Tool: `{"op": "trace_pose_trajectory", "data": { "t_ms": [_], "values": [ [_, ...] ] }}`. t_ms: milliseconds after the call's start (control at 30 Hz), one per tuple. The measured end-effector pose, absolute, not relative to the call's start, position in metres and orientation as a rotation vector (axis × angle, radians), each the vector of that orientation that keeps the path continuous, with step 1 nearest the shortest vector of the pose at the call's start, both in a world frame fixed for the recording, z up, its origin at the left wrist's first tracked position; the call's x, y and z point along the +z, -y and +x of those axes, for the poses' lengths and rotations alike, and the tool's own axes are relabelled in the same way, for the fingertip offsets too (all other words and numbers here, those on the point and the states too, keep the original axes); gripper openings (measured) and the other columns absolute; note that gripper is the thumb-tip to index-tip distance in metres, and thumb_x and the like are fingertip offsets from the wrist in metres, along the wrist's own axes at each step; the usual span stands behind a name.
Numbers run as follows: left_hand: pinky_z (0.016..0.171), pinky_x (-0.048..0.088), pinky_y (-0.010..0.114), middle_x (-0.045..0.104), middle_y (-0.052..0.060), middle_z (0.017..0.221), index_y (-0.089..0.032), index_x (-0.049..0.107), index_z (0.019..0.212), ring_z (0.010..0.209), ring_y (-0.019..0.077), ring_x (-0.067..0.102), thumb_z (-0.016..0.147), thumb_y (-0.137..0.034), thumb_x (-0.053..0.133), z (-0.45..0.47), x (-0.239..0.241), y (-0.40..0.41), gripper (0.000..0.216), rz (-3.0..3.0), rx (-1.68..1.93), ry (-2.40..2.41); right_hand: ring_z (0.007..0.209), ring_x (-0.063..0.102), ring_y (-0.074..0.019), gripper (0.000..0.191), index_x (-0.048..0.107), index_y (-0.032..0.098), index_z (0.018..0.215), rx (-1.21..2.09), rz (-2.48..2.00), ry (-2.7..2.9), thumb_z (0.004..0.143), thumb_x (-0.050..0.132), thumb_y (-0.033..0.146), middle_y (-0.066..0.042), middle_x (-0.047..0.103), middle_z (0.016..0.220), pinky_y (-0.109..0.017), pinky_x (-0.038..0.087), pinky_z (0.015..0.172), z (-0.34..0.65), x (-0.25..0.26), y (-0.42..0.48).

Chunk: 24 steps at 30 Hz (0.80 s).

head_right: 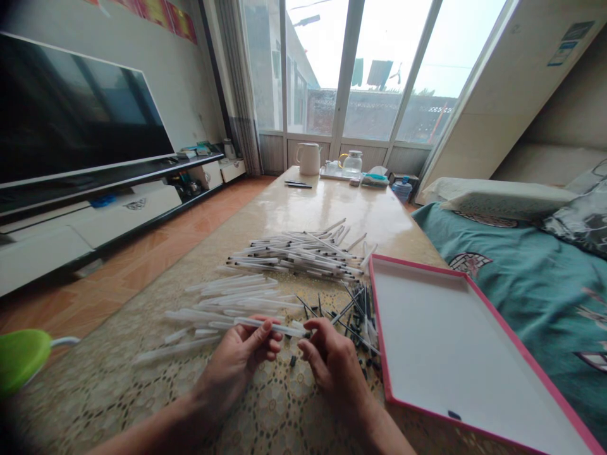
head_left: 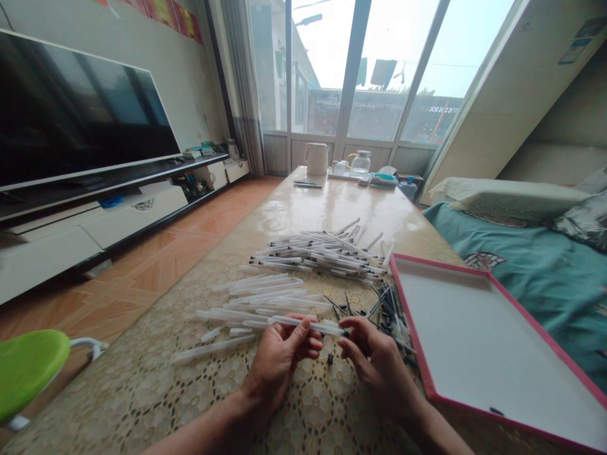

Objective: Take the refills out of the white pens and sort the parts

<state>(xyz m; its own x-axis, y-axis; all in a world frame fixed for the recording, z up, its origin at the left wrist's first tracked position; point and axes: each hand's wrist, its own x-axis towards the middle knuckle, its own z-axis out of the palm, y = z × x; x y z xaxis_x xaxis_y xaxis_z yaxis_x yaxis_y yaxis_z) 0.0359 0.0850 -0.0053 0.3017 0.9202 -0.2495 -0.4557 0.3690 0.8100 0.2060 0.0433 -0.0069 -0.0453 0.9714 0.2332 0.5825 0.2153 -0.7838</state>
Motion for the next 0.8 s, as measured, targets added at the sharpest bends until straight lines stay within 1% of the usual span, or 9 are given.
{"op": "trace_pose_trajectory", "data": {
  "t_ms": [133,167,267,333,400,500,567,700,800],
  "values": [
    [0.048,0.046,0.02,0.066,0.003,0.06,-0.01,0.066,0.077,0.051,0.011,0.059,0.066,-0.028,0.073,0.0359,-0.0047,-0.0851,0.023,0.689,1.008,-0.806,0.05,0.052,-0.0115,0.033,0.053,0.019,0.07,0.617,-1.445,1.783,0.092,0.032,0.032,0.001,0.056,0.055,-0.022,0.038,0.053,0.206,-0.0065,-0.0429],
    [0.048,0.046,0.02,0.066,0.003,0.06,-0.01,0.066,0.077,0.051,0.0111,0.059,0.065,-0.028,0.073,0.0359,-0.004,-0.0849,0.023,0.685,1.009,-0.809,0.05,0.052,-0.0112,0.034,0.052,0.019,0.069,0.608,-1.441,1.777,0.092,0.031,0.032,0.001,0.056,0.056,-0.022,0.038,0.053,0.2059,-0.007,-0.0426],
    [0.048,0.046,0.019,0.066,0.003,0.06,-0.01,0.066,0.076,0.051,0.0109,0.059,0.065,-0.028,0.074,0.0359,-0.0026,-0.0843,0.023,0.676,1.014,-0.822,0.049,0.05,-0.0109,0.021,0.052,0.019,0.084,0.658,-1.449,1.702,0.09,0.039,0.034,0.001,0.058,0.062,-0.021,0.037,0.05,0.2053,-0.0085,-0.0419],
    [0.048,0.046,0.019,0.066,0.003,0.06,-0.01,0.066,0.076,0.05,0.0106,0.059,0.064,-0.028,0.074,0.0359,-0.0026,-0.0841,0.023,0.677,1.011,-0.824,0.05,0.051,-0.0115,0.019,0.052,0.018,0.093,0.7,-1.458,1.672,0.087,0.045,0.035,0.001,0.059,0.063,-0.021,0.037,0.049,0.2052,-0.0085,-0.0419],
    [0.047,0.046,0.019,0.066,0.004,0.06,-0.01,0.066,0.076,0.05,0.0107,0.059,0.064,-0.028,0.074,0.0359,-0.003,-0.084,0.024,0.678,1.003,-0.82,0.051,0.052,-0.0118,0.022,0.055,0.018,0.086,0.687,-1.453,1.697,0.088,0.043,0.036,0.001,0.058,0.06,-0.021,0.038,0.051,0.2055,-0.0077,-0.0422],
    [0.047,0.046,0.019,0.066,0.004,0.06,-0.01,0.066,0.077,0.051,0.0106,0.059,0.065,-0.027,0.074,0.036,-0.0029,-0.0838,0.023,0.675,1.001,-0.816,0.048,0.05,-0.0104,0.038,0.053,0.018,0.065,0.652,-1.444,1.73,0.092,0.032,0.035,0.001,0.054,0.055,-0.021,0.038,0.051,0.2057,-0.0063,-0.0424],
    [0.047,0.046,0.019,0.066,0.003,0.061,-0.01,0.065,0.077,0.051,0.0104,0.059,0.065,-0.027,0.073,0.0362,-0.0024,-0.0838,0.022,0.676,1.009,-0.816,0.044,0.048,-0.0093,0.035,0.052,0.018,0.069,0.719,-1.441,1.685,0.092,0.032,0.036,0.0,0.055,0.058,-0.02,0.037,0.046,0.2052,-0.006,-0.0422],
    [0.047,0.045,0.019,0.065,0.003,0.059,-0.01,0.066,0.076,0.05,0.0103,0.059,0.064,-0.03,0.074,0.0364,-0.003,-0.0843,0.024,0.685,1.012,-0.815,0.045,0.049,-0.0094,0.02,0.051,0.018,0.089,0.848,-1.422,1.601,0.087,0.045,0.037,0.0,0.059,0.068,-0.019,0.038,0.043,0.204,-0.0057,-0.0417],
    [0.046,0.045,0.019,0.065,0.003,0.06,-0.01,0.066,0.077,0.05,0.0104,0.059,0.065,-0.03,0.073,0.0364,-0.005,-0.0849,0.024,0.697,1.008,-0.81,0.048,0.051,-0.0105,0.023,0.055,0.018,0.08,0.749,-1.437,1.674,0.088,0.043,0.036,0.0,0.059,0.061,-0.02,0.038,0.047,0.2045,-0.0048,-0.0418]
  ]
}}
